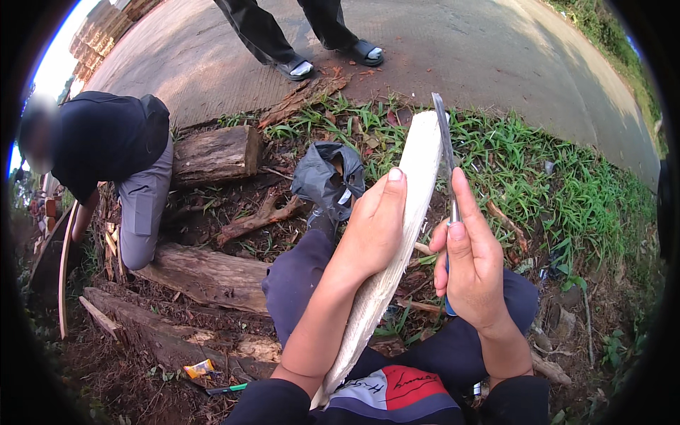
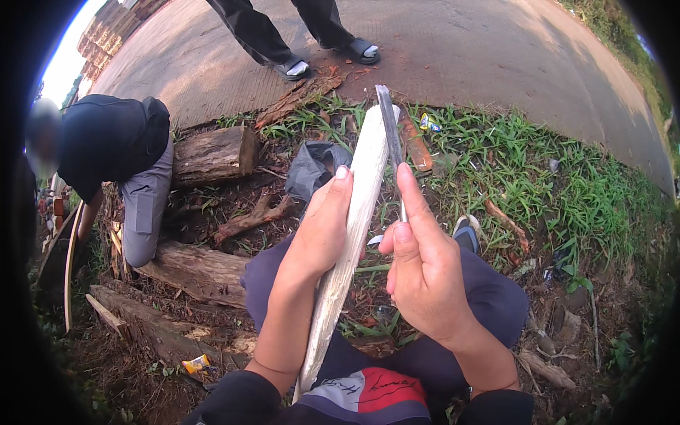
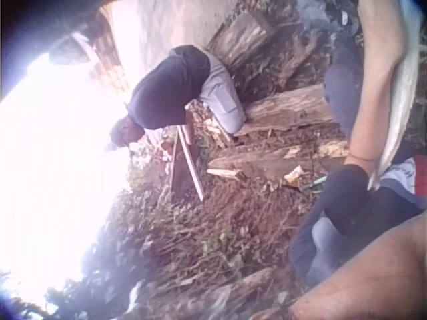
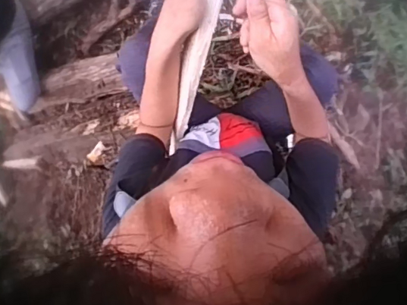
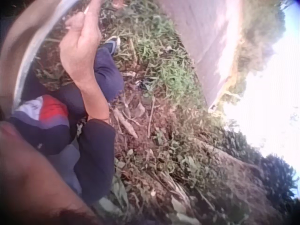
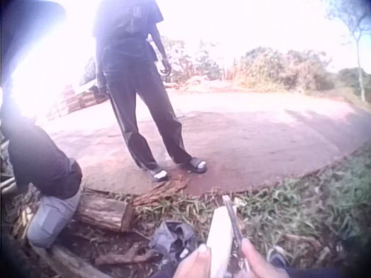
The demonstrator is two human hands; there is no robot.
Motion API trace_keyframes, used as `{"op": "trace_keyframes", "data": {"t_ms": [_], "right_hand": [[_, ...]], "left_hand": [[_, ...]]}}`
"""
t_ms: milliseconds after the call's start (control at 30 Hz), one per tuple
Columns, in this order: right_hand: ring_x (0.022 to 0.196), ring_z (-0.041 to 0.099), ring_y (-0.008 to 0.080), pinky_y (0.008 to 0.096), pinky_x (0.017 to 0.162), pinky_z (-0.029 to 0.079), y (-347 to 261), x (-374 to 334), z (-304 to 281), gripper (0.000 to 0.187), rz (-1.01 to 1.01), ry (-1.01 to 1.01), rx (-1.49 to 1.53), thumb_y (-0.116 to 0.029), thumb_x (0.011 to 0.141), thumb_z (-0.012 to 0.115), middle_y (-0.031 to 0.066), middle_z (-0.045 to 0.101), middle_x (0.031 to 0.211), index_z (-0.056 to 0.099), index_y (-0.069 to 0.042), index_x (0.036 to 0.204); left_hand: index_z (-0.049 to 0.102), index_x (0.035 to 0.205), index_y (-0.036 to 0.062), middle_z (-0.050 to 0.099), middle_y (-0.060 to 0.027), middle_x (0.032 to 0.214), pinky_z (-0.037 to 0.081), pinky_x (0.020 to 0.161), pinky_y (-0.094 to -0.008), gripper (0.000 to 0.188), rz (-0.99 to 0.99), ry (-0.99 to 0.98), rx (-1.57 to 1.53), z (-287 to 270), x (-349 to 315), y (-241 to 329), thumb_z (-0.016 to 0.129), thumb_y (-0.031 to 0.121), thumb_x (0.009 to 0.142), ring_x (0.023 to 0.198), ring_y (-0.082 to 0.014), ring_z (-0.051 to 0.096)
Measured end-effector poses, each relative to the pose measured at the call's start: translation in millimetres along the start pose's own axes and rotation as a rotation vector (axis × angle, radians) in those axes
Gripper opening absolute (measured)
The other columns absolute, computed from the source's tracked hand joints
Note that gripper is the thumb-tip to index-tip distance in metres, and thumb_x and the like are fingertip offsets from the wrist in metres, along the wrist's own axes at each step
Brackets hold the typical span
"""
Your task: The person sits on the ground and uses a knife to shave a long piece of wood, removing thin strips of material. Another person is visible in the background working on a log.
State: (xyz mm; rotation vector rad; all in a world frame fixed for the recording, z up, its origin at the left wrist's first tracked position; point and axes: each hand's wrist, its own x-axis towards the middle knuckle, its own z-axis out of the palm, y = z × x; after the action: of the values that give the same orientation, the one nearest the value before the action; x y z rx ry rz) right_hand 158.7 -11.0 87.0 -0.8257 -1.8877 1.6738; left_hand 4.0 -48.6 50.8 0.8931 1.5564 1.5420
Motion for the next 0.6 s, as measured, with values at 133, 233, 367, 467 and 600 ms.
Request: {"op": "trace_keyframes", "data": {"t_ms": [133, 233, 367, 467, 600], "right_hand": [[0.051, 0.046, 0.0027, 0.0178, 0.046, 0.043, 5.9, -18.5, 6.6, 0.052, -0.050, -0.114, -0.069, -0.020, 0.109, 0.035, 0.0031, 0.055, 0.087, 0.021, -0.009, 0.158], [0.051, 0.047, 0.0029, 0.0184, 0.046, 0.044, 10.2, -24.4, 13.9, 0.052, -0.109, -0.148, -0.131, -0.020, 0.109, 0.035, 0.0034, 0.055, 0.085, 0.021, -0.008, 0.158], [0.051, 0.047, 0.0029, 0.0184, 0.046, 0.043, 11.4, -15.9, 13.0, 0.053, -0.100, -0.095, -0.136, -0.020, 0.109, 0.036, 0.0037, 0.055, 0.085, 0.021, -0.009, 0.158], [0.051, 0.047, 0.0031, 0.0184, 0.046, 0.043, 6.4, -7.0, 11.3, 0.052, -0.072, -0.072, -0.081, -0.020, 0.109, 0.036, 0.0037, 0.055, 0.085, 0.021, -0.009, 0.158], [0.052, 0.047, 0.0039, 0.0197, 0.047, 0.044, 13.2, -21.0, 17.1, 0.052, -0.151, -0.121, -0.165, -0.017, 0.108, 0.037, 0.0045, 0.056, 0.085, 0.023, -0.006, 0.157]], "left_hand": [[0.058, 0.096, 0.0006, 0.054, -0.0057, 0.061, 0.043, 0.038, -0.0271, 0.055, -0.166, 0.018, -0.078, -22.3, 3.5, 11.8, 0.026, 0.044, 0.107, 0.042, -0.0142, 0.051], [0.059, 0.095, 0.0008, 0.054, -0.0057, 0.061, 0.043, 0.038, -0.0267, 0.055, -0.165, 0.047, -0.086, -30.2, 0.3, 13.4, 0.026, 0.043, 0.107, 0.041, -0.0142, 0.051], [0.060, 0.100, 0.0006, 0.056, -0.0048, 0.068, 0.044, 0.041, -0.0254, 0.054, -0.137, 0.038, -0.047, -17.6, -7.4, 6.2, 0.026, 0.042, 0.108, 0.046, -0.0121, 0.053], [0.060, 0.107, 0.0005, 0.057, -0.0042, 0.072, 0.045, 0.043, -0.0245, 0.053, 0.007, 0.038, -0.020, -6.9, -3.0, -3.4, 0.026, 0.042, 0.108, 0.051, -0.0102, 0.054], [0.058, 0.097, 0.0013, 0.054, -0.0049, 0.063, 0.044, 0.039, -0.0265, 0.054, -0.166, 0.048, -0.064, -27.4, -4.0, 14.6, 0.027, 0.044, 0.107, 0.043, -0.0135, 0.052]]}}
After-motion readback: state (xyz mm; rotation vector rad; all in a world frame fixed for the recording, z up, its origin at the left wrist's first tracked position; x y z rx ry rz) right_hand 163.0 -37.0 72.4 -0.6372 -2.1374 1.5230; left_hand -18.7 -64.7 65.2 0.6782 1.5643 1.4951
